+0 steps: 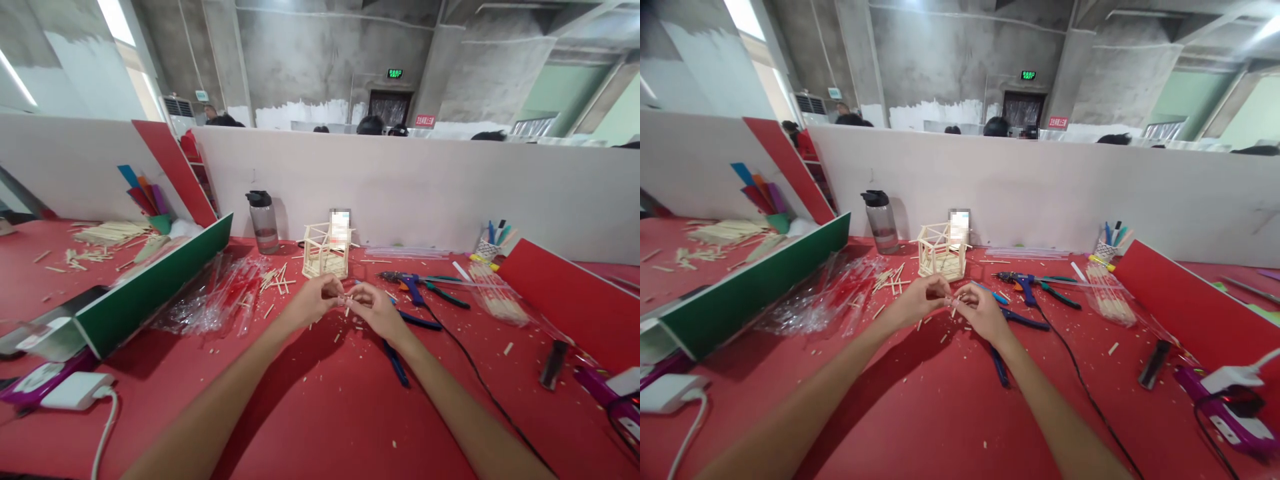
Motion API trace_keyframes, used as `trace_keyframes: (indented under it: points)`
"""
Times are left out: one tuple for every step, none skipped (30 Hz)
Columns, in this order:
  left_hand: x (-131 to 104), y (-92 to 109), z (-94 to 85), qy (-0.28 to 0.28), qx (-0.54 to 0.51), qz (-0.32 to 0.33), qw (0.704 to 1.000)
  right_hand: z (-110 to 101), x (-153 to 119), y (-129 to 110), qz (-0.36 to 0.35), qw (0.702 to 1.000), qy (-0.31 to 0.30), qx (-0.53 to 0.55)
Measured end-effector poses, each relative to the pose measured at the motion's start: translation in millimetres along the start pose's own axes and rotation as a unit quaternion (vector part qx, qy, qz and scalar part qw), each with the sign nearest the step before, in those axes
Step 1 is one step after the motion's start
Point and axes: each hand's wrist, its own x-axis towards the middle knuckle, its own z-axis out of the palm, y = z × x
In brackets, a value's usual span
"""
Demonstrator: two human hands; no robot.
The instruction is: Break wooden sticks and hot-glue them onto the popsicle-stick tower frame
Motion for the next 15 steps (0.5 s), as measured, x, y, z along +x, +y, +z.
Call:
trace_keyframes:
  points:
    - [0.3, 0.3, 0.7, 0.006, -0.008, -0.002, 1.0, 0.9, 0.1, 0.8, -0.002, 1.0, 0.009, 0.005]
    - [0.4, 0.7, 1.2, 0.012, -0.014, -0.003, 1.0, 1.3, 0.4, 1.3, -0.006, 1.0, 0.019, 0.005]
    - [0.2, 1.2, 1.7, 0.017, -0.018, -0.002, 1.0, 1.3, 0.7, 1.5, -0.012, 1.0, 0.027, 0.005]
    - [-0.1, 1.7, 2.2, 0.021, -0.021, 0.002, 1.0, 0.9, 0.9, 1.3, -0.018, 0.999, 0.035, 0.007]
    - [-0.4, 2.3, 2.8, 0.024, -0.021, 0.007, 0.999, 0.5, 1.1, 0.8, -0.02, 0.999, 0.041, 0.012]
    - [-0.8, 3.0, 3.6, 0.029, -0.018, 0.013, 0.999, 0.1, 1.0, -0.1, -0.019, 0.999, 0.045, 0.021]
    - [-1.1, 4.0, 4.5, 0.035, -0.011, 0.021, 0.999, 0.0, 0.6, -1.2, -0.015, 0.998, 0.047, 0.033]
    - [-1.5, 5.1, 5.5, 0.041, -0.001, 0.026, 0.999, 0.1, 0.0, -2.4, -0.009, 0.998, 0.046, 0.046]
    - [-1.9, 6.3, 6.5, 0.046, 0.008, 0.028, 0.999, 0.5, -0.8, -3.7, -0.001, 0.997, 0.044, 0.059]
    - [-2.3, 7.7, 7.5, 0.05, 0.014, 0.028, 0.998, 1.1, -1.7, -4.9, 0.008, 0.996, 0.044, 0.074]
    - [-2.7, 9.1, 8.3, 0.053, 0.018, 0.028, 0.998, 1.8, -2.5, -5.9, 0.016, 0.995, 0.046, 0.09]
    - [-3.0, 10.4, 8.8, 0.055, 0.022, 0.031, 0.998, 2.4, -3.2, -6.6, 0.022, 0.993, 0.048, 0.106]
    - [-3.4, 11.6, 9.0, 0.058, 0.028, 0.039, 0.997, 3.0, -3.7, -7.0, 0.028, 0.991, 0.051, 0.124]
    - [-3.8, 12.7, 8.9, 0.064, 0.039, 0.053, 0.996, 3.5, -4.0, -7.3, 0.035, 0.987, 0.054, 0.144]
    - [-4.3, 13.5, 8.4, 0.069, 0.055, 0.073, 0.993, 3.9, -4.1, -7.3, 0.044, 0.984, 0.056, 0.164]
